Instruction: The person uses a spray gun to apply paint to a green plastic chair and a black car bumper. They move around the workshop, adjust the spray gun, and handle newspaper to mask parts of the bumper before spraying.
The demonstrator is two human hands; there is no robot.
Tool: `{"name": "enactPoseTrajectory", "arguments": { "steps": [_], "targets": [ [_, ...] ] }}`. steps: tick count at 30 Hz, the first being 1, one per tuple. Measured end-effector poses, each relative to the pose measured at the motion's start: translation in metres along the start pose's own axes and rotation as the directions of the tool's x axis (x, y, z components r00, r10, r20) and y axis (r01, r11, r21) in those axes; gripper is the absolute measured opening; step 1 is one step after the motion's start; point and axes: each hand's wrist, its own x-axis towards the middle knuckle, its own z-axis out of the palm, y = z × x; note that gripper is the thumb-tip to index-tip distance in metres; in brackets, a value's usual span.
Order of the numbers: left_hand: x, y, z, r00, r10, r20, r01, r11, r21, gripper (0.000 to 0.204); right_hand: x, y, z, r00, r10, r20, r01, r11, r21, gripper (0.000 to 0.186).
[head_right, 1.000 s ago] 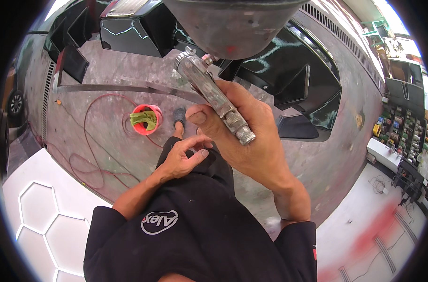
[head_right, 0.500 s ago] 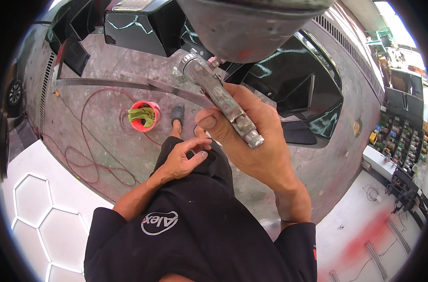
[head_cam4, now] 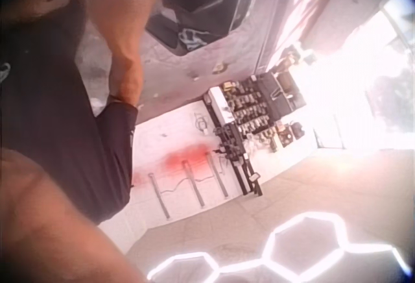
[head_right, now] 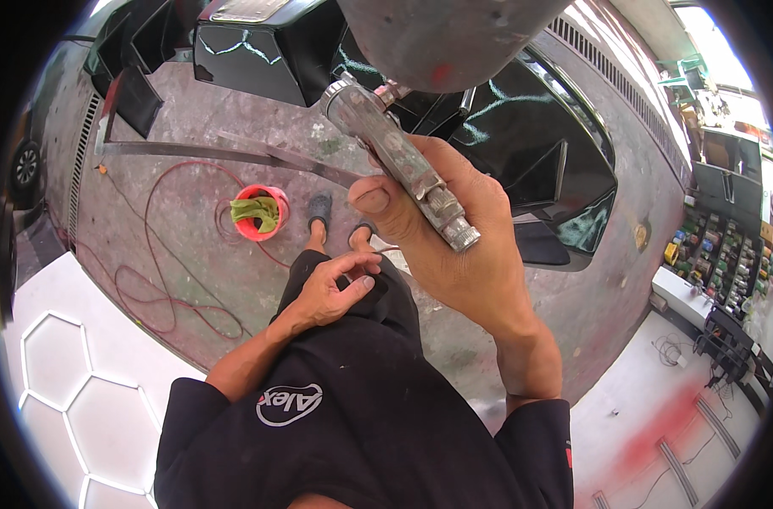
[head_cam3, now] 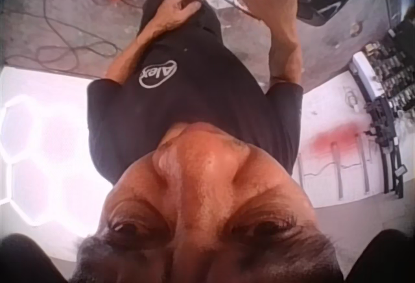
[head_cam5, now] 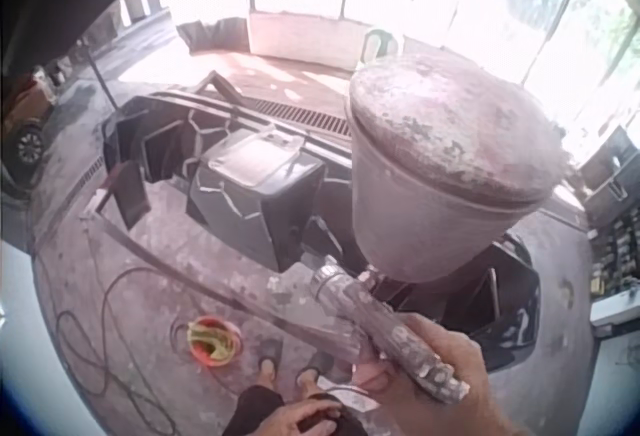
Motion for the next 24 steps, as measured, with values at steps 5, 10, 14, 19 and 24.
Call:
{"name": "enactPoseTrajectory", "arguments": {
  "steps": [5, 10, 14, 19, 24],
  "targets": [
    [-0.002, 0.000, 0.000, 1.000, 0.007, -0.009, -0.007, 1.000, -0.009, 0.043, 0.004, 0.001, 0.001, 0.995, -0.074, -0.064, 0.078, 0.995, 0.061, 0.038],
    [-0.005, -0.001, 0.000, 1.000, -0.003, -0.016, 0.002, 1.000, -0.022, 0.043, 0.006, -0.002, 0.001, 1.000, -0.011, -0.027, 0.012, 0.999, 0.052, 0.039],
    [-0.005, -0.005, 0.000, 1.000, 0.006, -0.019, -0.006, 1.000, -0.013, 0.043, 0.007, 0.004, 0.002, 0.997, -0.042, -0.064, 0.045, 0.998, 0.042, 0.038],
    [-0.005, -0.004, -0.001, 1.000, 0.014, -0.006, -0.014, 1.000, -0.012, 0.043, 0.001, 0.011, 0.006, 0.999, -0.027, -0.042, 0.029, 0.999, 0.044, 0.036],
    [-0.006, -0.007, -0.002, 1.000, 0.021, -0.013, -0.021, 1.000, 0.014, 0.044, -0.016, 0.028, 0.004, 0.997, 0.060, 0.039, -0.058, 0.996, -0.061, 0.037]
  ]
}}
